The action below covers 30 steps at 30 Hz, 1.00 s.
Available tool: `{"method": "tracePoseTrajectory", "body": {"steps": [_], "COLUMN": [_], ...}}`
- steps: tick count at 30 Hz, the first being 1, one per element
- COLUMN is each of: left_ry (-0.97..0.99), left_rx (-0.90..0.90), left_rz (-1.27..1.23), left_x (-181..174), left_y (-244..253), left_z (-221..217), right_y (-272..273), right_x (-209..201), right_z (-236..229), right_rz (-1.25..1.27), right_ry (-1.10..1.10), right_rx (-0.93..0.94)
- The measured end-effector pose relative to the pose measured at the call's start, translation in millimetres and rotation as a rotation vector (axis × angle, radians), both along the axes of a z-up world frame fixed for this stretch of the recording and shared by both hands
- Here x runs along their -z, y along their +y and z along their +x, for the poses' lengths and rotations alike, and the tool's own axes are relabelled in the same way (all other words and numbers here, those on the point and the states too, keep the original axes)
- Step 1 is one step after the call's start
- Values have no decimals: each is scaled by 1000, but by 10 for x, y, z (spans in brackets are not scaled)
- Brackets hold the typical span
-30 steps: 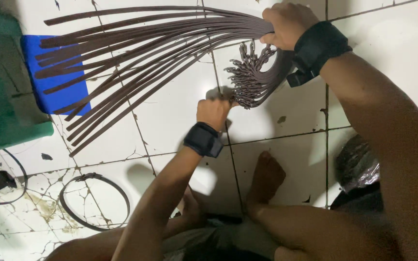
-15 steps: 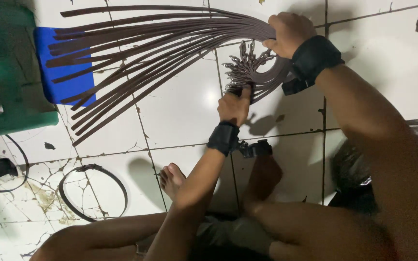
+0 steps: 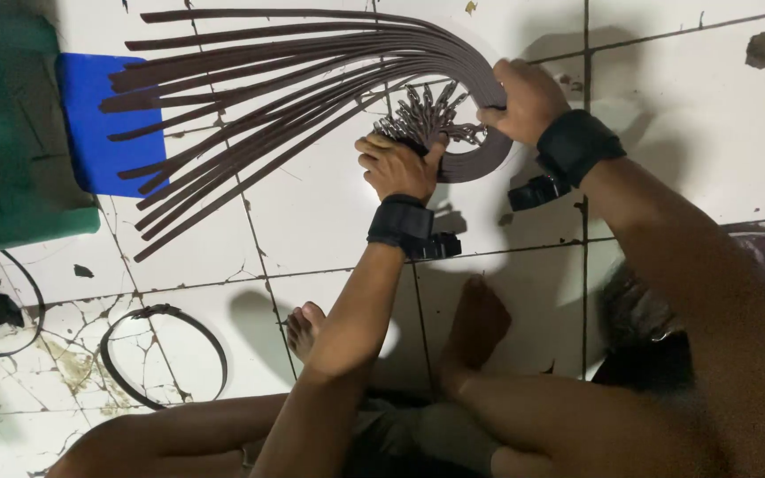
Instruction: The person organizes and rolls up several long brown leather straps on the floor.
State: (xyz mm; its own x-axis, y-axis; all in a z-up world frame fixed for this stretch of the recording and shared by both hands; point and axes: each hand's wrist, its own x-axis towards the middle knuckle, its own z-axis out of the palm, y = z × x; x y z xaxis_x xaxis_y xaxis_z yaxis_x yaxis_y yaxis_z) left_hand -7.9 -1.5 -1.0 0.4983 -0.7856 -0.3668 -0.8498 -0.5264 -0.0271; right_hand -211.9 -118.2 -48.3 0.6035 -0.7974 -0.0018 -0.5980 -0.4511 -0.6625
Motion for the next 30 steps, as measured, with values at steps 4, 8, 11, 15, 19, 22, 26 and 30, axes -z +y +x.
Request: {"method": "tracePoseTrajectory", "body": {"steps": [4, 8, 11, 15, 19, 22, 26, 30], "left_ry": [-54, -44, 25, 51, 30, 33, 47, 115], "left_rx": [-25, -39, -16, 2, 144, 261, 377, 406], "left_rz": [34, -43, -121, -172, -131, -100, -76, -101], "left_x": [-35, 29, 33, 58, 69, 85, 65, -4], "left_y": [-56, 13, 45, 80, 21, -125, -131, -130], "left_z": [-9, 40, 90, 132, 157, 190, 241, 333], "right_y": [105, 82, -83, -225, -322, -408, -371, -371], "right_x": [-102, -30, -57, 107, 91, -112, -211, -171], "right_z": [-21, -2, 17, 76, 246, 368, 461, 391], "right_rz": [-9, -65, 137, 196, -87, -131, -104, -158], "right_ry": [-67, -98, -19, 179, 16, 111, 289, 219], "right_rx": [-30, -28, -26, -87, -85, -170, -218, -221]}}
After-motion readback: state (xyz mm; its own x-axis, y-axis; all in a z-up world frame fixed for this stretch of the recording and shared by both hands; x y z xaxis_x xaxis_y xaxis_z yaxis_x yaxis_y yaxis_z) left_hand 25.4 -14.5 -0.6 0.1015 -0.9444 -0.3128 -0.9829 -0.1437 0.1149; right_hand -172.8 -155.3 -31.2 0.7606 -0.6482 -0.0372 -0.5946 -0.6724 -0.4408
